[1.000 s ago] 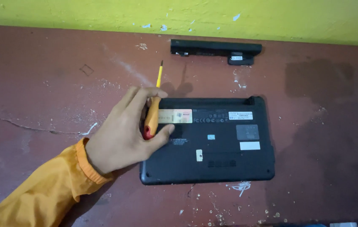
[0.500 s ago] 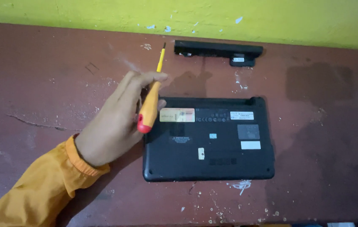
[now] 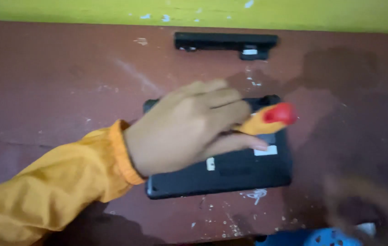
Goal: A person disassembles a laptop by removing the battery, RAM module, and unscrewing the bottom case screws.
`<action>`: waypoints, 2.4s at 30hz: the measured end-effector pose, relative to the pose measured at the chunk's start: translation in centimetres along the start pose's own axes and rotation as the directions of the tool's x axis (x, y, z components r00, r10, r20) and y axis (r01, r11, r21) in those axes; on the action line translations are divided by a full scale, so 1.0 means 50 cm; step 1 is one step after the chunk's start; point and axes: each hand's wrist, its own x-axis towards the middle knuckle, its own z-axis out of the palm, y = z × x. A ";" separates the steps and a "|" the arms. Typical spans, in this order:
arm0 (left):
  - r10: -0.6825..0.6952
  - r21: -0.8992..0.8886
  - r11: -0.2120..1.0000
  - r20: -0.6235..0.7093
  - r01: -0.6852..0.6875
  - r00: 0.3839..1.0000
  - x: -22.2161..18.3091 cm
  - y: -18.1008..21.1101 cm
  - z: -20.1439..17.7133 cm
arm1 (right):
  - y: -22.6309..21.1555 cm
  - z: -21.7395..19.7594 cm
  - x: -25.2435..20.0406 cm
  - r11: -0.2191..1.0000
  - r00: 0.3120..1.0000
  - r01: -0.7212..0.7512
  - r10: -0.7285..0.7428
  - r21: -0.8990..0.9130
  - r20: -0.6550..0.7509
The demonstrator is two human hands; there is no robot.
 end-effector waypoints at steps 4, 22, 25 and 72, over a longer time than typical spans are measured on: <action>-0.128 -0.348 0.922 0.139 0.170 0.982 0.074 0.008 0.064 | -0.228 0.102 0.176 0.927 0.958 0.259 -0.282 0.271 0.049; -0.131 -0.618 0.717 0.334 0.322 0.934 -0.025 0.010 0.127 | -0.280 0.136 0.241 0.671 0.726 0.676 -0.678 0.305 -0.118; -0.138 -0.615 0.728 0.302 0.304 0.943 -0.022 0.015 0.134 | -0.265 0.138 0.246 0.640 0.692 0.711 -0.711 0.291 -0.128; -0.269 -0.571 0.720 0.294 0.394 0.917 0.008 0.033 0.151 | -0.299 0.118 0.218 0.472 0.592 0.764 -0.784 0.440 -0.187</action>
